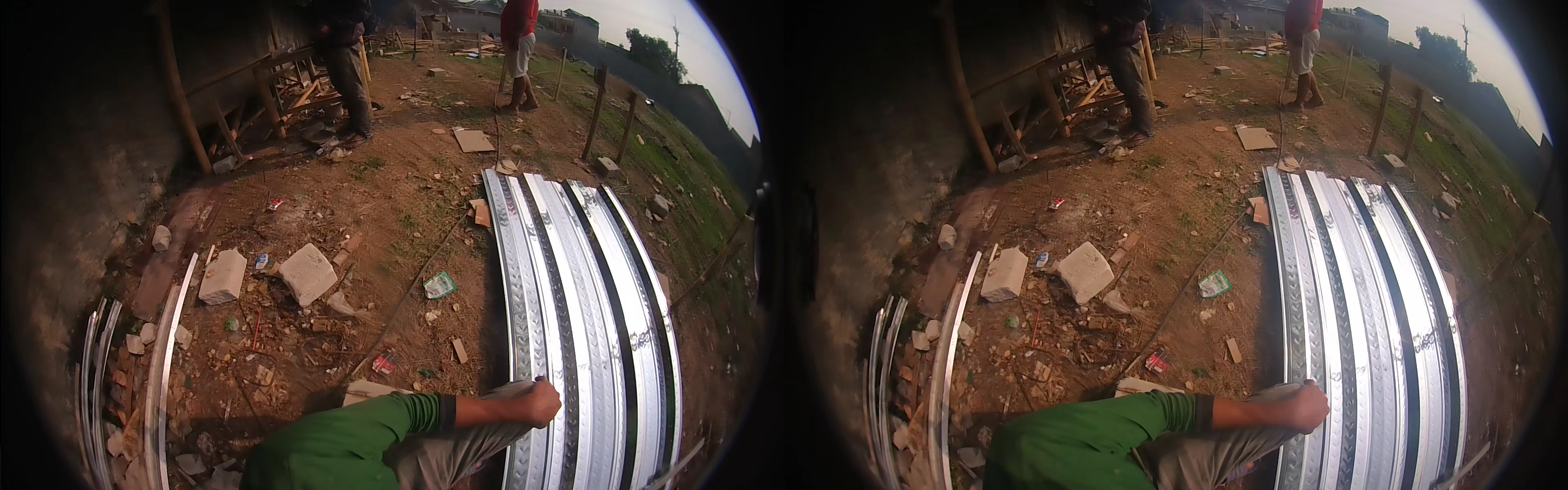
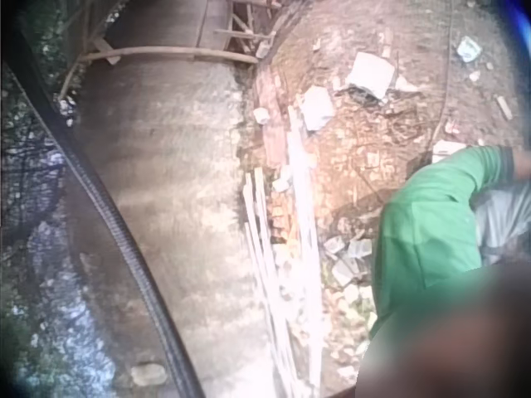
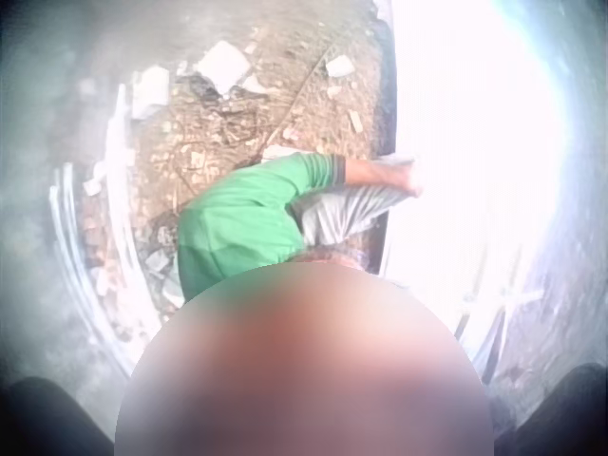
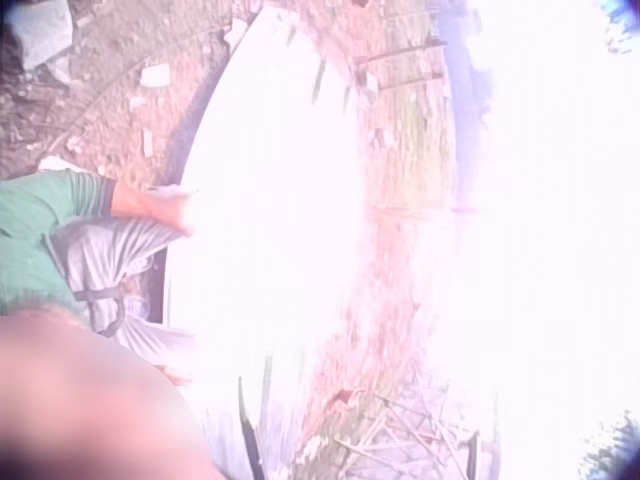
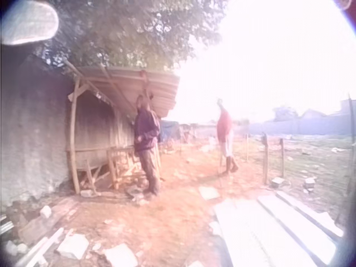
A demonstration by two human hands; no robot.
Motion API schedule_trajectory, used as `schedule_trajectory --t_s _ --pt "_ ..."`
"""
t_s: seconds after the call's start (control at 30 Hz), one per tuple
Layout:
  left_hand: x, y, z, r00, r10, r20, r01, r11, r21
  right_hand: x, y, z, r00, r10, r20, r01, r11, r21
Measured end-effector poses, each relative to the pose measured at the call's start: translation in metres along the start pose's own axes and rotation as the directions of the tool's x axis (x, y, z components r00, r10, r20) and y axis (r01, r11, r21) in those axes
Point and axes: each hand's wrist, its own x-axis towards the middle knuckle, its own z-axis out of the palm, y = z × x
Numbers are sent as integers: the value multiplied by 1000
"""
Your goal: The person sits on the ground and uses an angle grinder to cut a stack of corrugated metal sheets. They first adjust the grinder, then make a cut along a marked line, producing sparks. The cut piece is separated from the main sheet.
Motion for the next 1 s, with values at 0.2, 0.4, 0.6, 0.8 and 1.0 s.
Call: schedule_trajectory --t_s 0.2,0.4,0.6,0.8,1.0 --pt "10 20 51 979 189 -78 -150 921 359 3 18 6 999 -10 -40 12 999 46" --pt "18 -7 100 959 279 -54 -267 949 165 -59 79 48 958 18 287 5 997 -78" --pt "37 -29 118 993 114 -18 -110 983 150 -99 92 121 722 -83 687 159 986 -48" --pt "38 -36 117 992 127 -6 -125 978 167 -90 87 123 605 -71 793 158 987 -33" --pt "22 -22 79 989 143 -33 -143 990 11 -88 73 97 696 -11 718 146 981 -126"
